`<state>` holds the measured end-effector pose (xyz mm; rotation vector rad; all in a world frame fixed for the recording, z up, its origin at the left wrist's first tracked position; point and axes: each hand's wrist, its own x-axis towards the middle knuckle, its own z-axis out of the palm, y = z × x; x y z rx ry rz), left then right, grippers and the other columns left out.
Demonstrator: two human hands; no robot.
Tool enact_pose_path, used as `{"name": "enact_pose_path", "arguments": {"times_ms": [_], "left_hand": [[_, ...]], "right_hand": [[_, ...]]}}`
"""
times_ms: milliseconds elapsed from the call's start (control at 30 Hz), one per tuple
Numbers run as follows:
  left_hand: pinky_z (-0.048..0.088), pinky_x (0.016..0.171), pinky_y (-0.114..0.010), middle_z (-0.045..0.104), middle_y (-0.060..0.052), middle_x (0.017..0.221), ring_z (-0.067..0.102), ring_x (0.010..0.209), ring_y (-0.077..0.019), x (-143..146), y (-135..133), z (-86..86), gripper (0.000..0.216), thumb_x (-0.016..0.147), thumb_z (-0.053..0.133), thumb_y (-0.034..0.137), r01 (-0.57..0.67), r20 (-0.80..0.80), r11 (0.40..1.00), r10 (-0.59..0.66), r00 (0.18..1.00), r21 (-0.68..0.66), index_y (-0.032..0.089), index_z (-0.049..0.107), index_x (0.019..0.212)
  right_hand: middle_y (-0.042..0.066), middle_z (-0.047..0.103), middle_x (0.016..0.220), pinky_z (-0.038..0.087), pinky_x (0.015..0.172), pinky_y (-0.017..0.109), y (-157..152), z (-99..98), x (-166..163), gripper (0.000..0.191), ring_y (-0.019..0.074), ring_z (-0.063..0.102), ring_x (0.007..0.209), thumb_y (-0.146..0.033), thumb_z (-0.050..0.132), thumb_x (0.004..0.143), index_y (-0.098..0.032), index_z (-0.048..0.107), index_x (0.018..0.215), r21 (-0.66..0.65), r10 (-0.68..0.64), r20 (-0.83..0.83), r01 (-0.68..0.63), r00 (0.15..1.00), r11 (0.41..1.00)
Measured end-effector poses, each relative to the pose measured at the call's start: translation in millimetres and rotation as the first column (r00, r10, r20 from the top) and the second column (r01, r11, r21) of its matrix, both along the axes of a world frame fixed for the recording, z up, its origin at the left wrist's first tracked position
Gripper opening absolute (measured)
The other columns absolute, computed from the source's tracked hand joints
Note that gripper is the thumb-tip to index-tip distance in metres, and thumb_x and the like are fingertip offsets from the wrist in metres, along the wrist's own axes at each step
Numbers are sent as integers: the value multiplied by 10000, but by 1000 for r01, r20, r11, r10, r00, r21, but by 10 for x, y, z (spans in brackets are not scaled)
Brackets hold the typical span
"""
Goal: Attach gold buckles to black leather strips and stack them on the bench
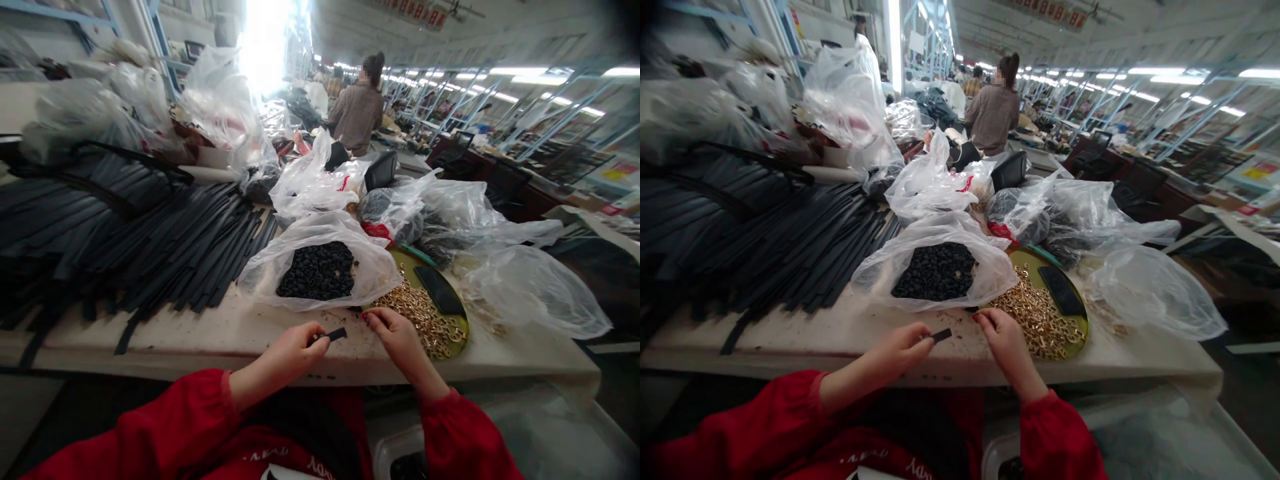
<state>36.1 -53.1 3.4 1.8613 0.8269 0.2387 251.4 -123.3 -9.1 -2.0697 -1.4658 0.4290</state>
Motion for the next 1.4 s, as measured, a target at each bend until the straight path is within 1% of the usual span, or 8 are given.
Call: {"name": "enact_pose_path", "arguments": {"times_ms": [100,333,467,600,800,967,1200,1400], "left_hand": [[307,567,-226,542,19,659,479,616,-127,7,9,-43,223,801,388,314,-69,7,989,68,998,131,170,557,782],[290,536,-216,505,27,614,452,577,-111,-143,4,-80,180,793,390,252,-120,-4,976,123,992,179,171,530,713],[285,512,-208,500,32,608,445,565,-104,-178,-15,-81,197,798,380,251,-109,13,989,108,994,101,165,548,741],[284,511,-207,487,39,593,436,561,-101,-171,-44,-113,186,789,391,246,-108,3,990,108,994,86,163,533,704],[308,543,-214,551,20,673,476,613,-112,-203,-57,-83,226,829,374,292,-35,36,995,32,999,91,161,541,750],[297,519,-211,523,29,628,459,584,-107,-270,-43,17,211,827,390,286,-7,-1,998,7,1000,57,162,535,736],[360,553,-193,533,32,659,472,600,-97,-300,-46,32,200,812,433,319,-11,89,982,28,996,-186,150,533,773],[333,475,-173,494,46,627,411,515,-69,-329,-57,16,193,792,431,323,-8,109,927,52,993,-374,150,502,746]], "right_hand": [[22,652,693,423,628,288,-18,115,-443,177,194,576,653,-356,553,767,-222,663,804,149,43,-330,6,943,989],[19,637,679,420,635,285,-9,119,-920,172,174,558,653,-374,588,752,-228,676,774,215,13,-488,106,873,971],[-23,593,622,433,584,229,8,52,-925,189,105,533,573,-387,668,688,-200,645,700,14,-74,-882,184,466,983],[-51,604,680,454,583,188,7,-47,-1000,224,65,546,573,-283,770,582,-204,630,739,-126,-136,-990,184,40,975],[-45,612,663,447,549,162,-22,-119,-1117,199,55,538,558,-280,747,624,-188,634,758,-52,-89,-987,256,132,965],[-68,595,670,434,507,154,-8,-66,-1090,239,34,503,503,-282,780,566,-206,623,728,-96,-116,-993,386,29,918],[-51,542,575,394,535,194,-109,-225,-1235,203,75,483,544,-354,680,697,-173,590,679,-3,-95,-939,267,331,964],[-35,569,639,402,528,211,-133,-149,-1258,229,82,488,534,-392,658,699,-178,583,737,-63,-101,-981,224,164,973]]}}
